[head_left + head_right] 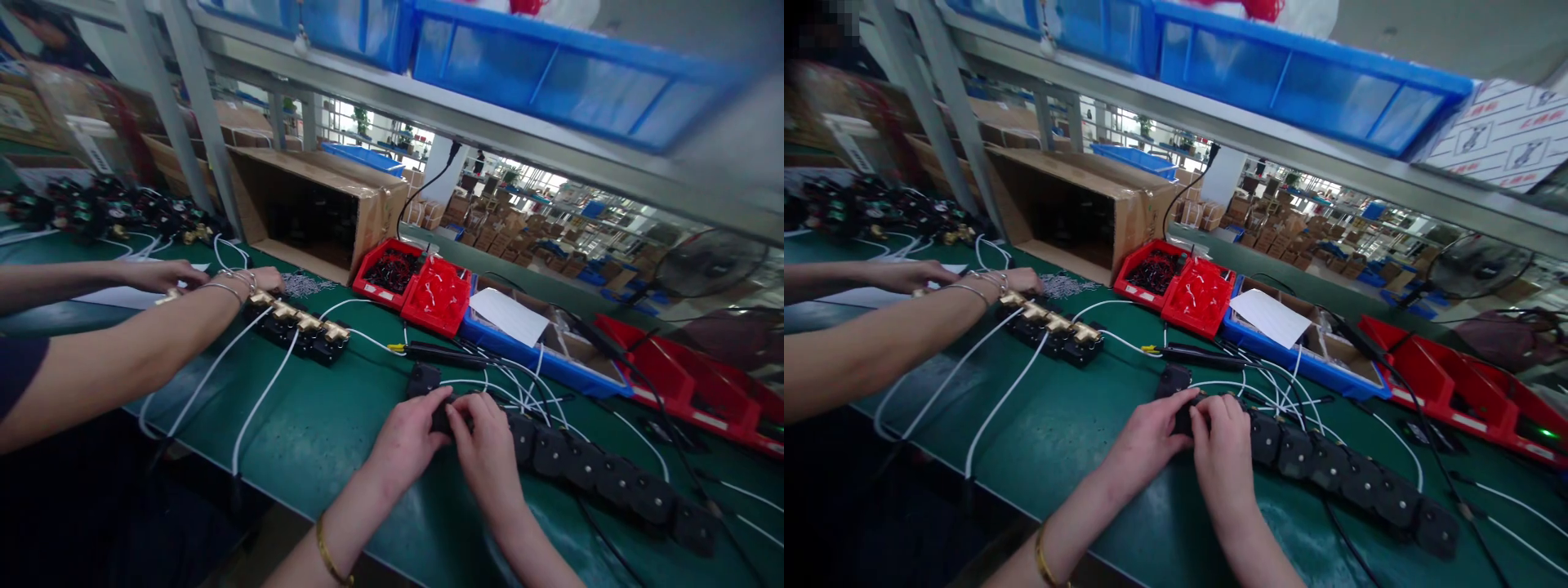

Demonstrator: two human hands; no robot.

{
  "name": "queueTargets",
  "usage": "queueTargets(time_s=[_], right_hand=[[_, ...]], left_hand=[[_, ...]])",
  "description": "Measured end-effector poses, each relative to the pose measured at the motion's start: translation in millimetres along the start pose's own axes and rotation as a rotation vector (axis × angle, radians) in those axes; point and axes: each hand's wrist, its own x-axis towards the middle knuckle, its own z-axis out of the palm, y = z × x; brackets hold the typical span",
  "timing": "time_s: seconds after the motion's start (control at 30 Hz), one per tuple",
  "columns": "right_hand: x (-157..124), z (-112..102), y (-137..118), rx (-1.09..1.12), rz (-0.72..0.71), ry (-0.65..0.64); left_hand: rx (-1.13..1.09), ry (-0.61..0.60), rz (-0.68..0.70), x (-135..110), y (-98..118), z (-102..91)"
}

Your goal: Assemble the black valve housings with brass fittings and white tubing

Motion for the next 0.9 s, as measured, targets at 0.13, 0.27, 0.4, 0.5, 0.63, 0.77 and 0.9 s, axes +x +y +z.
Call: queueTargets(time_s=[0.13,0.27,0.4,0.5,0.63,0.77,0.9], right_hand=[[-10,-24,10,0.007,0.035,0.022],[-32,-45,6,0.075,-0.044,-0.012],[-53,-55,-4,0.148,-0.234,-0.176],[-59,-56,-1,0.013,-0.255,-0.323],[-59,-57,12,-0.049,-0.143,-0.421],[-53,-64,14,0.202,-0.018,-0.345],[-41,-76,16,0.363,0.132,-0.247]], left_hand=[[-0.083,0.009,-0.108,-12,5,-7.1],[-0.624,0.213,-0.345,-39,17,-7.2],[-1.499,0.215,-0.626,-60,33,8.3],[-1.713,0.071,-0.731,-65,42,21.4],[-1.721,-0.014,-0.757,-62,50,30.1],[-1.691,-0.054,-0.727,-57,56,34.5],[-1.277,0.020,-0.634,-53,55,38.9]])
